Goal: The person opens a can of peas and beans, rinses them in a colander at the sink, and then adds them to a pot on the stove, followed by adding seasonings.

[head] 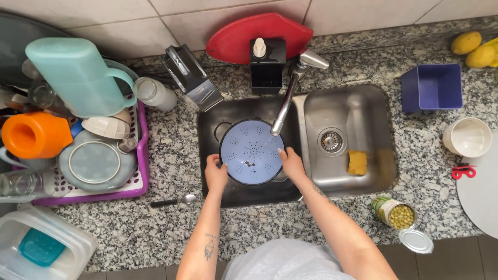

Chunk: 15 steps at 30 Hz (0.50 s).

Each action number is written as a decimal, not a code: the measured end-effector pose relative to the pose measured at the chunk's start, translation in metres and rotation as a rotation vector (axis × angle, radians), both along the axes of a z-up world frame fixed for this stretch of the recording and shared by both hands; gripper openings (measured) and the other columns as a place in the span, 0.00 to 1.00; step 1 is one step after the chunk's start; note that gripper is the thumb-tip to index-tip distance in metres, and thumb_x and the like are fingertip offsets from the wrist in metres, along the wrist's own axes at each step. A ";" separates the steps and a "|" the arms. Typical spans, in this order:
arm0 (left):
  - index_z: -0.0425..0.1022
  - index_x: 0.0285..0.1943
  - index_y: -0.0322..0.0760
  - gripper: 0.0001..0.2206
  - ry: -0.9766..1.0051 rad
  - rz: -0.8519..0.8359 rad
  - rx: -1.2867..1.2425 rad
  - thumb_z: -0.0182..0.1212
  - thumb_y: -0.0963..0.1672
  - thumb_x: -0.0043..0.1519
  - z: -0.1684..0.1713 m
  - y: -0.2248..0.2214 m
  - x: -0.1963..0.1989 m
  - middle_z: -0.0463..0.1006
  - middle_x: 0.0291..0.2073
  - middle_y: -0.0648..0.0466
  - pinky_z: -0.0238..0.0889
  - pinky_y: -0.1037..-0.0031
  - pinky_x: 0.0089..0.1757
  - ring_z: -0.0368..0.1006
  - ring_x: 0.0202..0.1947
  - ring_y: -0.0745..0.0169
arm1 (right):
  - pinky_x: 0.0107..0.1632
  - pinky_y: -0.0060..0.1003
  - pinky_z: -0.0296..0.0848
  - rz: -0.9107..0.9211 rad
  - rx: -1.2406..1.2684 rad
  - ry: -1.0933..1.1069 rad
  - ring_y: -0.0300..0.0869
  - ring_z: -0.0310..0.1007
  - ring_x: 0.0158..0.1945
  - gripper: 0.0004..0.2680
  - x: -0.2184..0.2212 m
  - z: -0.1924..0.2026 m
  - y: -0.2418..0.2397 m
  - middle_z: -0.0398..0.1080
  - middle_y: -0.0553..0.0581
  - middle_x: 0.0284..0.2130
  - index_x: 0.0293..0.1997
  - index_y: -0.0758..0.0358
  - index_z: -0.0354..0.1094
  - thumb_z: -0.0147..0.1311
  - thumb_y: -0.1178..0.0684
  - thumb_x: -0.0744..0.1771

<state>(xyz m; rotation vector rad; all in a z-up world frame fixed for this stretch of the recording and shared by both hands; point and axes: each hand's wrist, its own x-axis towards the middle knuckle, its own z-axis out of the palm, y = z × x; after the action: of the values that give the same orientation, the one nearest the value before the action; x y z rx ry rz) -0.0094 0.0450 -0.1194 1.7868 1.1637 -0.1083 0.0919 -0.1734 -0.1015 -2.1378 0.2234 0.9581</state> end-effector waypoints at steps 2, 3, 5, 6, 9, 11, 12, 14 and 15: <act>0.65 0.51 0.36 0.15 -0.063 0.120 -0.096 0.56 0.36 0.55 -0.008 -0.003 -0.001 0.71 0.51 0.39 0.73 0.60 0.36 0.68 0.50 0.39 | 0.56 0.52 0.64 0.011 -0.025 -0.087 0.57 0.59 0.60 0.22 -0.006 0.013 -0.005 0.60 0.73 0.55 0.63 0.67 0.52 0.41 0.39 0.68; 0.65 0.51 0.36 0.15 -0.065 0.109 -0.100 0.56 0.36 0.55 0.005 -0.007 -0.001 0.71 0.51 0.39 0.73 0.60 0.36 0.68 0.50 0.39 | 0.56 0.52 0.64 0.000 -0.029 -0.090 0.57 0.59 0.60 0.22 -0.021 0.052 -0.007 0.60 0.73 0.55 0.63 0.67 0.52 0.41 0.39 0.68; 0.63 0.54 0.32 0.17 -0.102 0.134 -0.139 0.56 0.35 0.55 0.029 -0.020 0.003 0.68 0.52 0.35 0.73 0.59 0.36 0.69 0.48 0.35 | 0.59 0.56 0.59 0.016 0.187 -0.283 0.65 0.55 0.60 0.16 -0.051 0.132 -0.016 0.59 0.79 0.53 0.60 0.74 0.53 0.43 0.58 0.67; 0.63 0.54 0.32 0.17 -0.105 0.111 -0.149 0.56 0.35 0.55 0.015 -0.016 0.001 0.68 0.52 0.35 0.73 0.59 0.36 0.69 0.48 0.35 | 0.59 0.56 0.59 -0.005 0.175 -0.290 0.65 0.55 0.60 0.16 -0.073 0.125 -0.046 0.59 0.79 0.53 0.60 0.74 0.53 0.43 0.58 0.67; 0.67 0.50 0.43 0.16 -0.131 0.079 -0.123 0.59 0.40 0.52 -0.018 -0.010 -0.008 0.71 0.49 0.48 0.74 0.71 0.26 0.72 0.42 0.59 | 0.39 0.28 0.66 -0.085 0.148 -0.432 0.33 0.74 0.35 0.09 -0.142 0.094 -0.143 0.78 0.47 0.30 0.38 0.57 0.76 0.49 0.49 0.64; 0.65 0.51 0.40 0.20 -0.247 0.082 -0.043 0.64 0.43 0.51 -0.025 -0.007 -0.017 0.71 0.48 0.45 0.71 0.73 0.26 0.71 0.44 0.61 | 0.20 0.27 0.61 -0.583 -0.009 -0.191 0.36 0.60 0.13 0.09 -0.191 0.066 -0.212 0.67 0.57 0.09 0.20 0.66 0.72 0.55 0.53 0.61; 0.65 0.51 0.40 0.20 -0.237 0.031 -0.077 0.64 0.43 0.51 -0.030 -0.007 -0.019 0.71 0.48 0.45 0.71 0.73 0.26 0.71 0.44 0.61 | 0.20 0.27 0.61 -0.634 -0.043 -0.192 0.36 0.60 0.13 0.09 -0.197 0.067 -0.230 0.67 0.57 0.09 0.20 0.66 0.72 0.55 0.53 0.61; 0.58 0.59 0.29 0.24 -0.439 0.000 0.012 0.64 0.38 0.55 -0.039 0.003 -0.025 0.64 0.52 0.27 0.67 0.58 0.42 0.67 0.47 0.32 | 0.37 0.37 0.66 -0.827 -0.300 -0.329 0.44 0.68 0.30 0.15 -0.195 0.064 -0.265 0.70 0.57 0.26 0.38 0.61 0.67 0.68 0.54 0.55; 0.58 0.59 0.29 0.24 -0.449 -0.003 0.001 0.64 0.38 0.55 -0.012 -0.008 -0.022 0.64 0.52 0.27 0.67 0.58 0.42 0.67 0.47 0.32 | 0.37 0.37 0.66 -0.832 -0.306 -0.342 0.44 0.68 0.30 0.15 -0.171 0.094 -0.252 0.70 0.57 0.26 0.38 0.61 0.67 0.68 0.54 0.55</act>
<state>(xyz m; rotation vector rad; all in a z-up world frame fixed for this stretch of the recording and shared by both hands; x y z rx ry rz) -0.0316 0.0372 -0.1314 1.6985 0.8360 0.2799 -0.0788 -0.4254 -0.0070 -2.1147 1.0350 0.0753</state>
